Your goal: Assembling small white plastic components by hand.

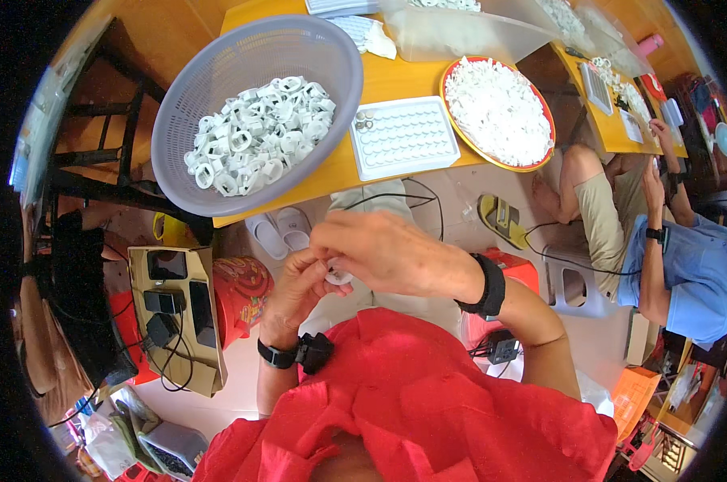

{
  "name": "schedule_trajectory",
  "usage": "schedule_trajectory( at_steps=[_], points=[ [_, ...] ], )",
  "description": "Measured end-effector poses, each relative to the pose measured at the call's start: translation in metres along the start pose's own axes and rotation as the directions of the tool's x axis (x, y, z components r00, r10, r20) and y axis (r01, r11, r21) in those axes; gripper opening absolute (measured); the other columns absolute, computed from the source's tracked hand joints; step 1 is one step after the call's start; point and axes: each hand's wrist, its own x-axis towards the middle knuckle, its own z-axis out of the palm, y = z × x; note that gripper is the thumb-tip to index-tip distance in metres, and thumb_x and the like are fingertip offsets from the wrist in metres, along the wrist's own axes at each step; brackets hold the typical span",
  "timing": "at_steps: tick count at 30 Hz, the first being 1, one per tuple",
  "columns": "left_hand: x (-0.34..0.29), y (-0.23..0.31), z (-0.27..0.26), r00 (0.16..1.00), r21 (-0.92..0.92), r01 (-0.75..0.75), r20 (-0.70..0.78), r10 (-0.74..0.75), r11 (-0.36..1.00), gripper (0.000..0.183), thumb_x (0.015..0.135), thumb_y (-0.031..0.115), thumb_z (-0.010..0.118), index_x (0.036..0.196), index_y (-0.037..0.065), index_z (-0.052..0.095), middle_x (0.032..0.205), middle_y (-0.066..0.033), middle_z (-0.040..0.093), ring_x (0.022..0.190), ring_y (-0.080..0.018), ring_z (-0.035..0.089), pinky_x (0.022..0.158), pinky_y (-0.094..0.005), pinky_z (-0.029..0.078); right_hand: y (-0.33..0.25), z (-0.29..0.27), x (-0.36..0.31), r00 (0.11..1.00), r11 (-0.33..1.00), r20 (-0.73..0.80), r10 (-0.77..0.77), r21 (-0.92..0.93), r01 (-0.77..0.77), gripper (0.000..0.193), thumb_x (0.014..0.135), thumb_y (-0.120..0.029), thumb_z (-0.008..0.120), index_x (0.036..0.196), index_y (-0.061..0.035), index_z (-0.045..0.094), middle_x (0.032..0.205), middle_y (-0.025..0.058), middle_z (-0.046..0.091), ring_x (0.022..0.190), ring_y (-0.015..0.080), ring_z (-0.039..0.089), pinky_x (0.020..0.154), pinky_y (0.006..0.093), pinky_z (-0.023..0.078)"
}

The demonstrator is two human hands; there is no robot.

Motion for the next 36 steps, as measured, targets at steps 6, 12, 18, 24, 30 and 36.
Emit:
schedule_trajectory(
  at_steps=[6, 12, 18, 24, 30, 36],
  points=[
    [0.006, 0.0, -0.003, 1.0, -0.107, -0.014, 0.003, 0.015, 0.994, 0.024, 0.088, 0.013, 0.055, 0.108, 0.0, 0.055, 0.106, -0.0167, 0.059, 0.094, -0.0261, 0.061, 0.081, -0.033, 0.053, 0.059, -0.025, 0.016, 0.836, 0.967, -0.54, 0.098, -0.147, -0.209, 0.01, 0.076, -0.002, 0.061, 0.086, 0.0004, 0.062, 0.077, 0.0093, 0.061, 0.065, 0.0175, 0.058, 0.06, 0.0267, 0.045],
    [0.01, -0.003, 0.0, 0.998, -0.086, -0.066, -0.024, 0.064, 0.994, 0.031, 0.088, 0.019, 0.055, 0.11, -0.002, 0.05, 0.108, -0.0233, 0.056, 0.094, -0.0283, 0.061, 0.079, -0.0319, 0.053, 0.093, -0.033, 0.039, 0.772, 0.9, -0.635, 0.018, -0.325, -0.289, 0.013, 0.072, -0.001, 0.064, 0.085, 0.0, 0.064, 0.073, 0.0108, 0.059, 0.065, 0.0229, 0.058, 0.061, 0.0318, 0.045],
    [0.009, -0.004, -0.008, 0.995, -0.092, -0.091, -0.037, 0.088, 0.992, 0.03, 0.088, 0.02, 0.055, 0.109, -0.001, 0.051, 0.107, -0.0228, 0.057, 0.092, -0.027, 0.062, 0.08, -0.0318, 0.053, 0.098, -0.029, 0.048, 0.785, 0.881, -0.619, -0.026, -0.385, -0.274, 0.009, 0.069, 0.001, 0.061, 0.077, 0.0, 0.064, 0.073, 0.0148, 0.055, 0.071, 0.0321, 0.056, 0.065, 0.0398, 0.044],
    [0.008, -0.001, -0.008, 0.996, -0.129, -0.093, -0.027, 0.09, 0.987, 0.031, 0.088, 0.021, 0.056, 0.11, 0.0, 0.051, 0.108, -0.0233, 0.057, 0.09, -0.0258, 0.062, 0.077, -0.0306, 0.053, 0.101, -0.039, 0.053, 0.819, 0.906, -0.573, 0.016, -0.339, -0.254, 0.01, 0.069, 0.003, 0.057, 0.076, 0.0016, 0.064, 0.073, 0.0162, 0.056, 0.072, 0.0329, 0.056, 0.067, 0.0394, 0.045],
    [0.007, 0.0, -0.002, 0.985, -0.172, -0.167, -0.062, 0.159, 0.971, 0.027, 0.088, 0.015, 0.054, 0.111, 0.001, 0.051, 0.109, -0.0231, 0.056, 0.095, -0.0257, 0.061, 0.081, -0.0306, 0.052, 0.098, -0.04, 0.044, 0.837, 0.896, -0.536, -0.107, -0.416, -0.152, 0.008, 0.075, -0.001, 0.057, 0.081, 0.0028, 0.06, 0.075, 0.0162, 0.055, 0.071, 0.033, 0.055, 0.065, 0.0396, 0.044],
    [0.007, -0.001, -0.004, 0.986, -0.196, -0.162, -0.082, 0.148, 0.967, 0.025, 0.088, 0.011, 0.053, 0.11, 0.0, 0.053, 0.109, -0.0209, 0.057, 0.098, -0.0256, 0.06, 0.084, -0.0314, 0.051, 0.056, -0.014, 0.017, 0.806, 0.956, -0.592, -0.019, -0.247, -0.158, 0.007, 0.078, -0.001, 0.056, 0.085, 0.0019, 0.058, 0.076, 0.0148, 0.055, 0.07, 0.0308, 0.055, 0.063, 0.0353, 0.043]
  ],
)
